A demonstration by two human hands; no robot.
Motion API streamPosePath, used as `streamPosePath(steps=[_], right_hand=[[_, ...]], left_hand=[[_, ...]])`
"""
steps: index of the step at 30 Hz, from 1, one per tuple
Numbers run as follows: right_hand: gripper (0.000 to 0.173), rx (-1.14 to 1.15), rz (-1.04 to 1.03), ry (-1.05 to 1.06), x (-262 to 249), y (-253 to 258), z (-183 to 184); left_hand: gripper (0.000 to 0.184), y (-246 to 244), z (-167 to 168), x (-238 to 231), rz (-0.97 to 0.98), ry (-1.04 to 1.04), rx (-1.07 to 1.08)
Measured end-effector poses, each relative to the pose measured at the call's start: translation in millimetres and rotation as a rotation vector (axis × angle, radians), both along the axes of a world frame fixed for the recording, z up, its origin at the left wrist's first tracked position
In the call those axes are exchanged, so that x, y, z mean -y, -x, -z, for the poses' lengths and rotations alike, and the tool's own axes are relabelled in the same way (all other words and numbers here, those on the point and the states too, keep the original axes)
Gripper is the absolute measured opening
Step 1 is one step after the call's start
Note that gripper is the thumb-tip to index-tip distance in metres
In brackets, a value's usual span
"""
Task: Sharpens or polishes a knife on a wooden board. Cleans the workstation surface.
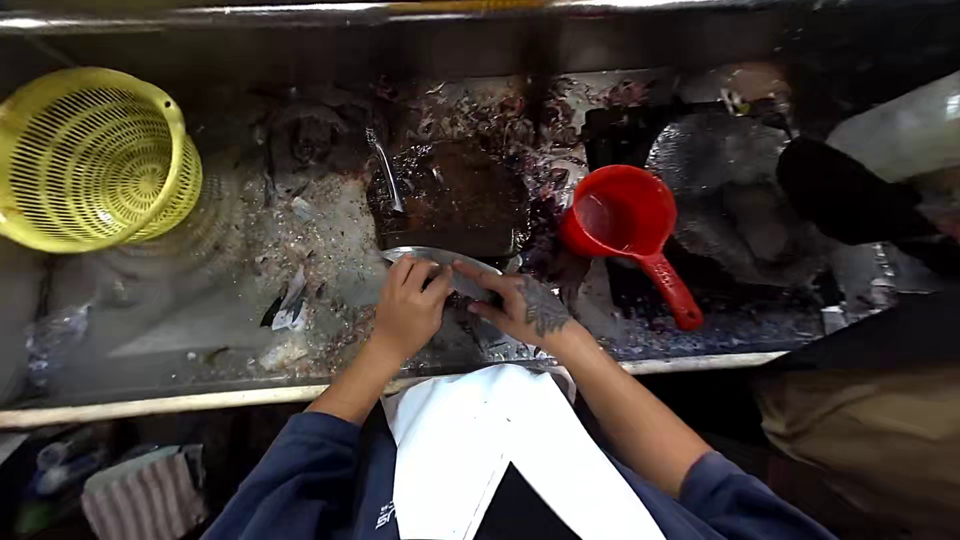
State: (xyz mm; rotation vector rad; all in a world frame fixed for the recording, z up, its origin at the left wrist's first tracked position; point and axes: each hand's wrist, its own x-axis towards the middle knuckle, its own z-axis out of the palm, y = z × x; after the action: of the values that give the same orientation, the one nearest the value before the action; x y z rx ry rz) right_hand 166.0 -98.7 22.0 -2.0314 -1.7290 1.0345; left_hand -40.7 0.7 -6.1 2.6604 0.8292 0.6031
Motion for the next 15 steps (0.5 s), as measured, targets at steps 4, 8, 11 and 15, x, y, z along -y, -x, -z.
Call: streamPosePath(steps=[4,8,11,15], right_hand=[[0.055,0.131,0.010,0.090,9.5,0.9,-3.4],[0.047,0.269,0.096,-0.115,26.7,-5.1,5.6],[0.043,0.296,0.169,-0.210,40.2,-35.9,10.1],[0.042,0.374,0.173,-0.228,45.8,-67.1,0.3]], left_hand=[[0.028,-5.3,3.7,11.1,-0.042,-0.027,-0.026],[0.031,-15.3,2.5,16.7,-0.032,-0.010,-0.029],[0.037,-48.3,-1.9,19.9,0.073,0.042,-0.075],[0.040,-80.7,-4.8,16.2,0.245,0.098,-0.084]])
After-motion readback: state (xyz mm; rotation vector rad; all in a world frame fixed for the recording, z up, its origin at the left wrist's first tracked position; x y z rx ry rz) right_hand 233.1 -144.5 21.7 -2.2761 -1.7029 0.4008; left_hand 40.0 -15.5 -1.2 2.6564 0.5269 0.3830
